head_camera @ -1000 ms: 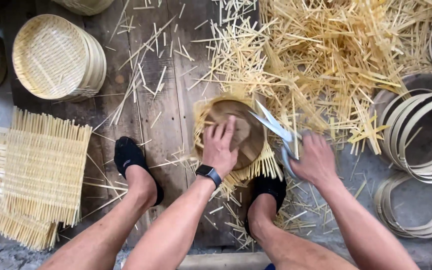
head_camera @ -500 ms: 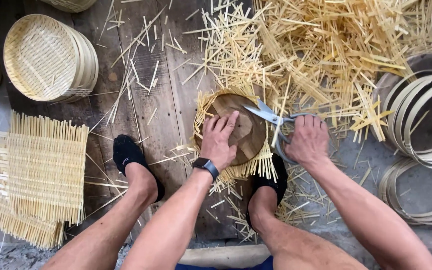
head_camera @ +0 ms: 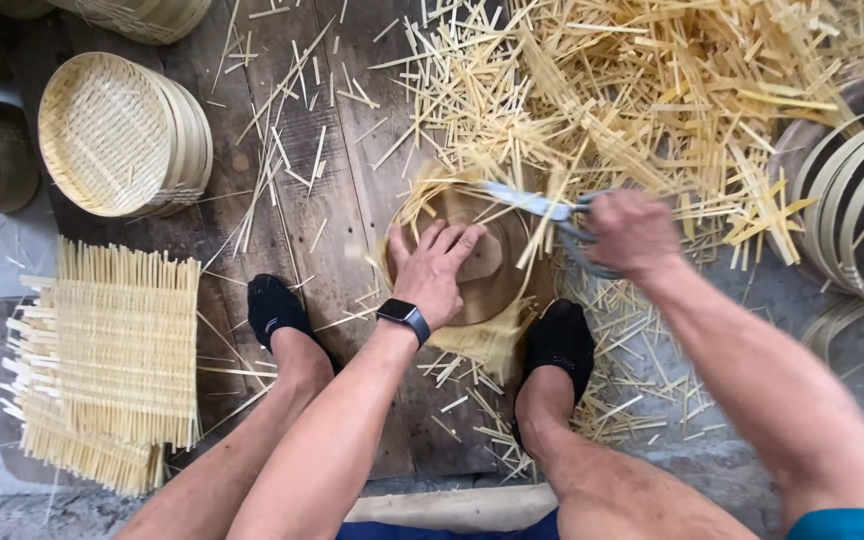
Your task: The person sits at a workbench and assembles a round bamboo sieve. They place a woven bamboo mat over a wooden mold, fit a bent bamboo hoop around the mat's edge, trim excess strips with scissors, and press the hoop down to secure the rim, repeating the fitting and trimming steps.
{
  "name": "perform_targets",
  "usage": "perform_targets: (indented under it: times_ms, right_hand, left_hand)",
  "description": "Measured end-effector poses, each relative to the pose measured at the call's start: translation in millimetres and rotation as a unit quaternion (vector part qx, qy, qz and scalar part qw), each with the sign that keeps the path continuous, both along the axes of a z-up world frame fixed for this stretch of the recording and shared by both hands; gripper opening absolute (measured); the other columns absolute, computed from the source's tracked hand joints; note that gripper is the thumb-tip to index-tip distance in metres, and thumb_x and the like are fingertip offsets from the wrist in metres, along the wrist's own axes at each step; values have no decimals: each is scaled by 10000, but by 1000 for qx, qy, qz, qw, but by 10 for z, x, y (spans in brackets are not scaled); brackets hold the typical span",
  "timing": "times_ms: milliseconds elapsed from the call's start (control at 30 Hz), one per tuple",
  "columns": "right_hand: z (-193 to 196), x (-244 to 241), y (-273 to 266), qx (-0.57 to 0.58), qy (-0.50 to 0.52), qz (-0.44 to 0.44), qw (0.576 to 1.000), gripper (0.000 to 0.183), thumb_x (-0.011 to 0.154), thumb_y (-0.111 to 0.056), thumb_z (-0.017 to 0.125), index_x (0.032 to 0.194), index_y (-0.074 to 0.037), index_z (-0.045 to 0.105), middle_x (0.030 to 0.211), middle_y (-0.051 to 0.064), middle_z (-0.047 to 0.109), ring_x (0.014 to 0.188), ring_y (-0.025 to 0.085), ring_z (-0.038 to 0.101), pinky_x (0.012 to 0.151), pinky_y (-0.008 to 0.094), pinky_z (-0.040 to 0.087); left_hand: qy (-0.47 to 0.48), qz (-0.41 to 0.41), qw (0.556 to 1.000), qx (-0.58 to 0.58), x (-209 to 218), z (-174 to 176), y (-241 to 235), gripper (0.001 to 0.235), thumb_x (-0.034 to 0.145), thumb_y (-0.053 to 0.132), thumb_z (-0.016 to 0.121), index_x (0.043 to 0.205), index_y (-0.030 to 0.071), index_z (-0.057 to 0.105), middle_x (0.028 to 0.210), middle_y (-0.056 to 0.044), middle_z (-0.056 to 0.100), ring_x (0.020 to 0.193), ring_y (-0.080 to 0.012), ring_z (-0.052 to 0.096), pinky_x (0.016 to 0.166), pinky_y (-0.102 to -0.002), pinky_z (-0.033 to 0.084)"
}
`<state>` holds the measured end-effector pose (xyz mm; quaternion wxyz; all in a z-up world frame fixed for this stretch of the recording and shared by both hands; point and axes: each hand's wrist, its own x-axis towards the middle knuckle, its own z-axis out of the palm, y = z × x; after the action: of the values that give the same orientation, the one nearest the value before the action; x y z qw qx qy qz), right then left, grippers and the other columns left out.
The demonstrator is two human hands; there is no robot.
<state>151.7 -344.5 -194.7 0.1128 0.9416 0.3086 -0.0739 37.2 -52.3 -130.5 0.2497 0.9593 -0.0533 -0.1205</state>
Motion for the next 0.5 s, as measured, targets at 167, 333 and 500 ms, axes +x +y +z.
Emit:
perform_targets:
  times_ms: [167, 333, 500]
  right_hand:
    - [359, -35, -81, 37, 33, 7, 999, 527, 896, -566, 673, 823, -45, 651, 610, 62, 575, 509, 152, 542, 431, 302, 472]
    - [21, -86, 4, 50, -83, 38, 995, 428, 932, -517, 594, 835, -102, 633, 710, 50, 605, 602, 143, 577, 554, 303, 519]
    - [15, 27, -326, -8, 74, 8, 997, 375, 1084, -405, 520, 942, -87, 657, 790, 96, 645, 652, 155, 592, 563, 320, 516]
  left_hand:
    - [115, 62, 991, 13, 43, 102, -172, 800, 651, 88, 815, 1364, 335, 551, 1485, -20, 465, 1416, -364, 343, 1057, -774, 248]
    - [122, -27, 990, 59, -6, -143, -229, 830, 661, 115, 823, 1408, 372, 570, 1531, -31, 421, 1449, -352, 308, 1135, -755, 196]
    - [176, 210, 961, -20, 17, 285, -478, 1022, 521, 539, 991, 1427, 355, 554, 1637, -217, 70, 1485, -507, 77, 1092, -743, 88]
